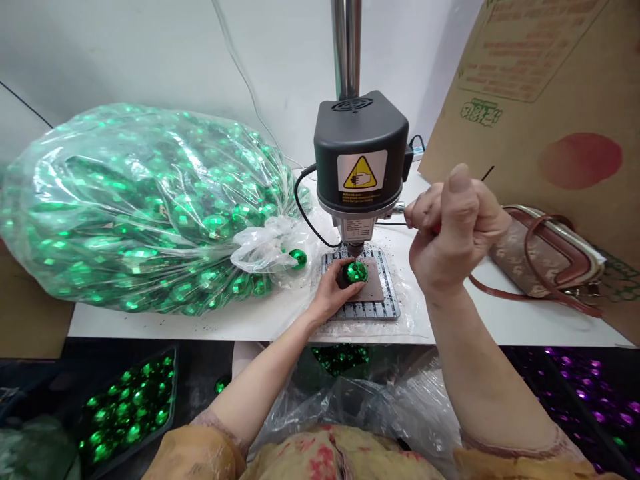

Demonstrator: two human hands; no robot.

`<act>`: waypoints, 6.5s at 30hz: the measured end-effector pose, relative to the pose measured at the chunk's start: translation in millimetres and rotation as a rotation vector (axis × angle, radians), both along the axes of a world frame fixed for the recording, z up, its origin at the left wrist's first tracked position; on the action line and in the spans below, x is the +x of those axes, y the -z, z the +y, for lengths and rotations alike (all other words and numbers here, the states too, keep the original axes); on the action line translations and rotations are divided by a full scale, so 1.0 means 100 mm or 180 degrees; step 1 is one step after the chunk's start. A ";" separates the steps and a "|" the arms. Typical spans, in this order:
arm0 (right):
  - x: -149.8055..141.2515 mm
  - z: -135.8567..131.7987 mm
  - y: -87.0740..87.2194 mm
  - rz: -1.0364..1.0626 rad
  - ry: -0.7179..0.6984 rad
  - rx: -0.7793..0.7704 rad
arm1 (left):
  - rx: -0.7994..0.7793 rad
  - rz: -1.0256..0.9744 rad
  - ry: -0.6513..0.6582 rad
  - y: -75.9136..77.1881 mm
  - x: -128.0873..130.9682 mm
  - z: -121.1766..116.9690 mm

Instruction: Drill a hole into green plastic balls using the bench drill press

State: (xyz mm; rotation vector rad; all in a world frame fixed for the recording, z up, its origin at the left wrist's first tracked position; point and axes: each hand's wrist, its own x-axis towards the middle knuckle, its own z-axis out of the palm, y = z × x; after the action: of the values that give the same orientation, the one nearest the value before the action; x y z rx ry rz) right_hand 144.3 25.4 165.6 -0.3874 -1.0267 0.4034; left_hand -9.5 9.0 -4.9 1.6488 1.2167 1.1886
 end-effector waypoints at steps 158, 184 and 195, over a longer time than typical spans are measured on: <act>-0.04 -0.02 0.21 -0.0023 0.0295 0.0535 | 0.0059 -0.0018 0.0026 0.03 0.02 0.02; -0.04 0.07 -0.06 0.0068 0.0475 -0.0123 | -0.0063 -0.0113 -0.0118 -0.01 0.07 -0.01; -0.03 0.11 -0.24 -0.0047 0.0366 -0.0148 | 0.1341 0.2031 0.1030 0.45 -0.29 -1.29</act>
State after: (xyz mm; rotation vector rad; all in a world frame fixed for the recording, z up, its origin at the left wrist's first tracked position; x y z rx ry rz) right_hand 141.1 36.0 189.4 -0.4895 -1.0055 0.3220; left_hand -38.7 -120.3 -50.0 2.5617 1.0287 0.7621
